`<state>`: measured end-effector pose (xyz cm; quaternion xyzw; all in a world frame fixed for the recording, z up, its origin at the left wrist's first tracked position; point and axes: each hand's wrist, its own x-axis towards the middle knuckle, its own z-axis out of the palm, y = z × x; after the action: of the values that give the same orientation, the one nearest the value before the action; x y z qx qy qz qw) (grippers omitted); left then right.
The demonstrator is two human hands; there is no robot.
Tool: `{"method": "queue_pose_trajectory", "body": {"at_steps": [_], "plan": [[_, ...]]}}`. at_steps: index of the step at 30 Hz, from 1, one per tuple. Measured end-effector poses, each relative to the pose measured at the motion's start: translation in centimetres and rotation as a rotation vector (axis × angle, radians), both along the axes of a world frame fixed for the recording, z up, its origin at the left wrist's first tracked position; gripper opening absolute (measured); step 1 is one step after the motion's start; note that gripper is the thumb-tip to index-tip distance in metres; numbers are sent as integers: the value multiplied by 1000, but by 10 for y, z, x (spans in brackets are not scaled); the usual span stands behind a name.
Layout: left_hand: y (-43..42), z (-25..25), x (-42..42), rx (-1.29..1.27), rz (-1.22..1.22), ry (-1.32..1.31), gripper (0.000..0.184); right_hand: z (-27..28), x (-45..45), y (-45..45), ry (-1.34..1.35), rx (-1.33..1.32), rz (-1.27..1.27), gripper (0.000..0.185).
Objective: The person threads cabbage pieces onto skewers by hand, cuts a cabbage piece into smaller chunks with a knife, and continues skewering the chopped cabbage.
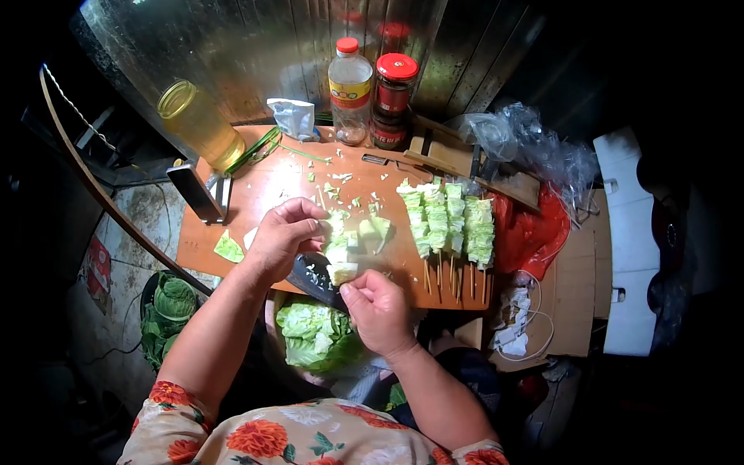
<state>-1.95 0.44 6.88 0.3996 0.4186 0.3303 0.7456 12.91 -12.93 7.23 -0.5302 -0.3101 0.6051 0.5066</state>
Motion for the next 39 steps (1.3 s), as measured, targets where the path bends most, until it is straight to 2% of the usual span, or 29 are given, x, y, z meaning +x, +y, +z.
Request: {"method": "queue_pose_trajectory", "body": {"at_steps": [5, 8, 10, 13, 17, 20, 22, 29, 31, 35, 37, 39], "plan": [[1, -6, -3, -14, -68, -28, 13, -1, 6, 1, -20, -28, 20, 8], [10, -11, -4, 110, 50, 2, 20, 2, 9, 3, 28, -30, -6, 8], [22, -20, -11, 188, 155, 127, 21, 3, 10, 2, 55, -43, -15, 8], [37, -64, -19, 258, 251, 177, 25, 4, 11, 2, 47, -45, -50, 8], [33, -84, -12, 220, -14, 719, 34, 10, 14, 3, 50, -55, -55, 8], [37, -119, -10, 321, -75, 836, 34, 10, 15, 3, 56, -61, -54, 9], [37, -120, -6, 318, -143, 935, 36, 9, 16, 2, 50, -60, -58, 9], [46, -122, 1, 232, -176, 947, 37, 13, 22, 1, 67, -85, -41, 9], [39, -97, 10, 250, -113, 1034, 35, 12, 22, 0, 62, -86, -42, 9], [38, -94, 15, 224, -98, 1037, 32, 12, 23, -1, 45, -70, -28, 9], [41, -103, 12, 67, -31, 822, 32, 12, 22, -1, 41, -68, -23, 8], [44, -103, 7, 10, -15, 781, 30, 12, 22, -1, 39, -57, -12, 8]]}}
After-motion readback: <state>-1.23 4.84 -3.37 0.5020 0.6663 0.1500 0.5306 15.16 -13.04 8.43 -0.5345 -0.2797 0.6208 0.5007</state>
